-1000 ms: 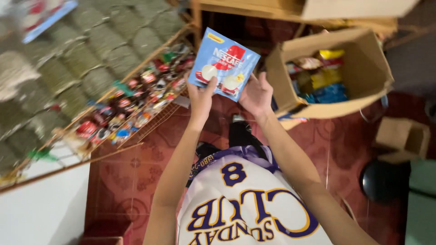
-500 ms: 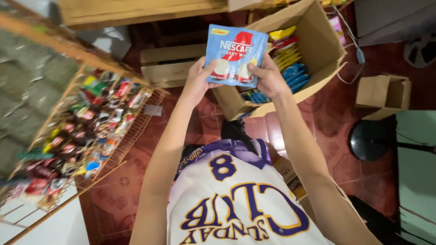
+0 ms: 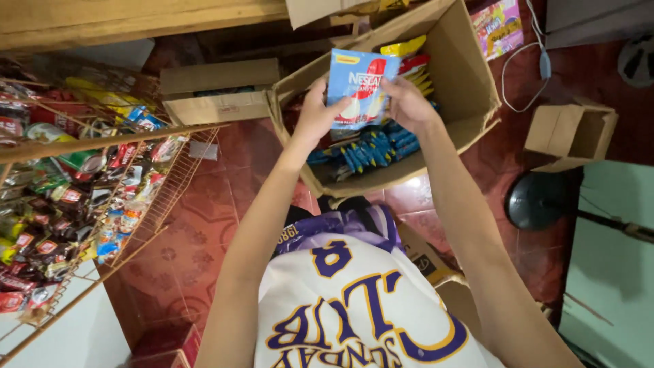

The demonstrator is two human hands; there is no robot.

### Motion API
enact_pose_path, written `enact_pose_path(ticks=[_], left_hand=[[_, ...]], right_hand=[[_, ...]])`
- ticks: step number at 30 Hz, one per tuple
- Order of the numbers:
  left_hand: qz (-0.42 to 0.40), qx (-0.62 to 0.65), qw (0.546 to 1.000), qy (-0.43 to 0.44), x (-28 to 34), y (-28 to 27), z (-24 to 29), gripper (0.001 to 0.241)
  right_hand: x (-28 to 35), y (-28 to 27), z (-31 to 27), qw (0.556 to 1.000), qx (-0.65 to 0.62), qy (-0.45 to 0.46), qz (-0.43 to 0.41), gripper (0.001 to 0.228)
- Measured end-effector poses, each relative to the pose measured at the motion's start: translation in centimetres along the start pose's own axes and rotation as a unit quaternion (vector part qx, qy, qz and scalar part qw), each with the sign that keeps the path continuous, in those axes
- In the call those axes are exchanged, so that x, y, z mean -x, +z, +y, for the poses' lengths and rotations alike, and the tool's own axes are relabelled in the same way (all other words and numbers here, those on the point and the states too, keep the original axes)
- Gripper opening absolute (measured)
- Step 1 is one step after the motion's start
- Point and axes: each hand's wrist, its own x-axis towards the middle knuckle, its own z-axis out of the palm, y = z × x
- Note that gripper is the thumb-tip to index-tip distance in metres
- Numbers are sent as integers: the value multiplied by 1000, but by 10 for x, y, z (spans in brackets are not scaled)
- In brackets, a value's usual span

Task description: Sort and organize various snack bags and boxes into a cardboard box and onto shelves.

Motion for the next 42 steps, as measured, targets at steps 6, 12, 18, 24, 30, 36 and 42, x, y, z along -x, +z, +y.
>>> enact_pose_path(ticks=[6,12,18,24,30,36,42], left_hand=[[67,44,995,-60,-17,15,-50,34],[106,-196,971,-89,-30,6,-117,40],[193,-297,935,6,-21,8,-96,88],[90,-259,950,-147,-18,-1,-112,75],[-35,-410,876,-254,-2,-5,-126,41],[-153,-529,754,-359,25,9,-199,31],[-130,-511,743,-413,35,-9,-263,40]], right_hand=[[-39,-6,22,998,-31,62,-7,66],[-61,-2,33,996,28,80,-31,54],[-103,-41,82,982,154,101,-30,38],[-110,-44,100,971,92,198,-93,38],[-113,-59,151,900,362,175,-169,44],[-113,-53,176,826,459,175,-277,50],[-114,-42,213,751,548,131,-344,72]])
